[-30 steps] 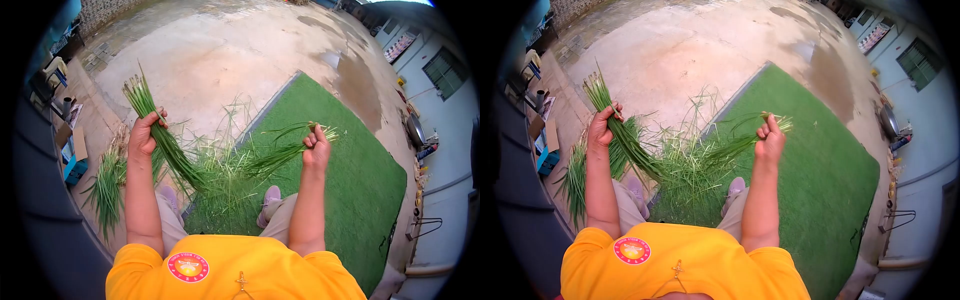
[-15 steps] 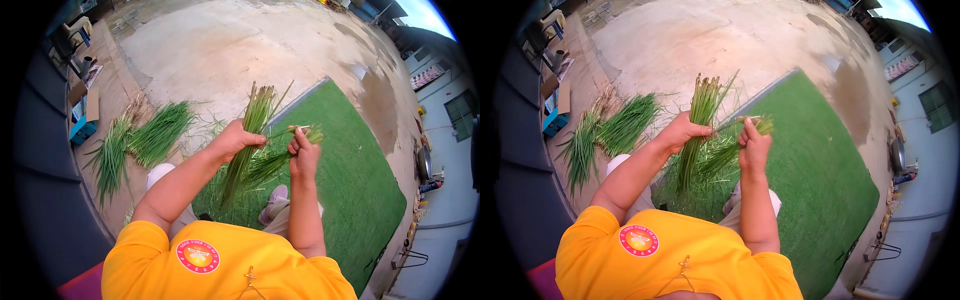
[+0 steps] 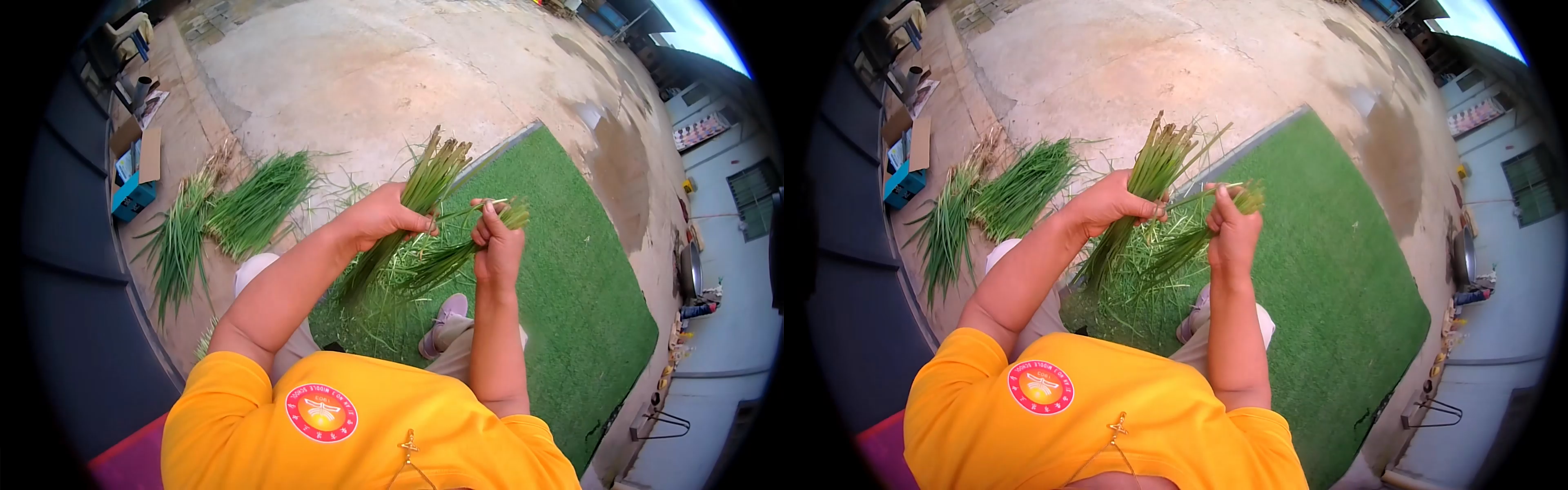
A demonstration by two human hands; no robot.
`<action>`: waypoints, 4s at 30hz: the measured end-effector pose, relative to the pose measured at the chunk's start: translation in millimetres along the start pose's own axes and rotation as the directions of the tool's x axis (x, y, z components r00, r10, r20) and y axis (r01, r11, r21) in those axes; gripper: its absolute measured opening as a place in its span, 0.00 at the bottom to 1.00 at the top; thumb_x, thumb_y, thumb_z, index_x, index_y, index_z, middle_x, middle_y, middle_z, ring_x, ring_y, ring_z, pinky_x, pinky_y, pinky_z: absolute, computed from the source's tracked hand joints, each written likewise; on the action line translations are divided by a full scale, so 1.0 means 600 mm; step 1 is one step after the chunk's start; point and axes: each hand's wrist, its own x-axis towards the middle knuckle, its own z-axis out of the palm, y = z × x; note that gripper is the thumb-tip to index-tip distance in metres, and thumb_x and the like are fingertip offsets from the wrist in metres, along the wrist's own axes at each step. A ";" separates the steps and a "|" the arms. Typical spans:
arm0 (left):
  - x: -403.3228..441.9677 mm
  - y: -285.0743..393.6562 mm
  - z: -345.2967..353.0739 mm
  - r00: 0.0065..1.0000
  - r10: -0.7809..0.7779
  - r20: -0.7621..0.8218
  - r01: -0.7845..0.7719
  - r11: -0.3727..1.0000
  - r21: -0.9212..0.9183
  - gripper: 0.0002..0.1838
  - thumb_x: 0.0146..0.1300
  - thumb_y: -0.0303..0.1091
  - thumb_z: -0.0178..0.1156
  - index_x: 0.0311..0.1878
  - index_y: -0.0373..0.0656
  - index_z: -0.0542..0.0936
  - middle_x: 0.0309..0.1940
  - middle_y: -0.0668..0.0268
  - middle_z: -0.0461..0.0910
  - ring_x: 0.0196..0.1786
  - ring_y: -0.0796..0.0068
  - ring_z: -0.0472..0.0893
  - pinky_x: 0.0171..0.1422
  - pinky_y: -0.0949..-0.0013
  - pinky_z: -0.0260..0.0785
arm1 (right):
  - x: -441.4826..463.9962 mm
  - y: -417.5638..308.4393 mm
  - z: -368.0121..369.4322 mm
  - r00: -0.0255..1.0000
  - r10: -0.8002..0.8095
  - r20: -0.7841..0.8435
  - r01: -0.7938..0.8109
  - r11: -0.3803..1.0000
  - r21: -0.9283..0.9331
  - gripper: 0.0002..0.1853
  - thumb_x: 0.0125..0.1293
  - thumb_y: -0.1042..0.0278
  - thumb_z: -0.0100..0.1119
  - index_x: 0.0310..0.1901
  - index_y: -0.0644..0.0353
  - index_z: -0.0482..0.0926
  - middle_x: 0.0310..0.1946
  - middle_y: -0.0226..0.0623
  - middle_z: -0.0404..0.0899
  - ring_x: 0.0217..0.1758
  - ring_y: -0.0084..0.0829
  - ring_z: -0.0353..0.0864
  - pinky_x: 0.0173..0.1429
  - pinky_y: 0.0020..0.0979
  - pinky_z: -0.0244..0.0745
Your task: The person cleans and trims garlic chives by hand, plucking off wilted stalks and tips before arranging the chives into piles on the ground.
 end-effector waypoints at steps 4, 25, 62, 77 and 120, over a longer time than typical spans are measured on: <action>-0.001 0.003 0.005 0.998 0.011 -0.057 -0.015 0.998 -0.068 0.13 0.47 0.20 0.57 0.39 0.33 0.73 0.24 0.63 0.75 0.24 0.80 0.73 0.25 0.78 0.62 | -0.001 0.004 0.000 1.000 -0.022 0.009 0.022 1.000 -0.017 0.05 0.59 0.76 0.54 0.31 0.61 0.68 0.33 0.42 0.77 0.16 0.13 0.55 0.19 0.18 0.51; -0.004 0.013 -0.061 0.895 0.078 -0.439 -0.122 0.990 -0.073 0.17 0.48 0.23 0.55 0.44 0.40 0.73 0.42 0.63 0.78 0.41 0.80 0.76 0.35 0.76 0.65 | 0.013 0.002 -0.007 0.995 0.024 -0.093 -0.023 1.000 0.014 0.05 0.60 0.76 0.53 0.37 0.63 0.69 0.35 0.42 0.76 0.17 0.13 0.57 0.19 0.17 0.52; 0.002 -0.035 0.004 0.992 0.071 -0.101 -0.083 0.988 -0.127 0.15 0.49 0.22 0.58 0.43 0.35 0.73 0.30 0.64 0.76 0.32 0.77 0.75 0.38 0.74 0.69 | -0.002 0.019 0.044 0.986 0.118 0.120 -0.061 0.915 -0.399 0.11 0.56 0.67 0.61 0.37 0.63 0.74 0.25 0.31 0.77 0.16 0.13 0.59 0.19 0.16 0.53; -0.032 0.007 -0.019 0.984 -0.069 -0.163 0.059 0.996 -0.064 0.04 0.54 0.27 0.58 0.32 0.38 0.75 0.22 0.65 0.77 0.22 0.81 0.74 0.26 0.78 0.67 | 0.002 0.005 0.007 0.995 0.058 0.082 -0.033 0.959 -0.283 0.05 0.56 0.71 0.59 0.31 0.60 0.73 0.21 0.29 0.73 0.14 0.13 0.58 0.17 0.17 0.49; -0.032 0.045 -0.099 0.944 0.010 -0.329 -0.080 0.977 -0.199 0.14 0.54 0.22 0.52 0.45 0.27 0.71 0.41 0.48 0.77 0.40 0.65 0.80 0.43 0.67 0.76 | 0.022 -0.053 -0.061 0.999 0.037 -0.031 -0.048 0.833 -0.551 0.16 0.54 0.69 0.61 0.45 0.62 0.75 0.23 0.27 0.76 0.17 0.12 0.60 0.19 0.16 0.54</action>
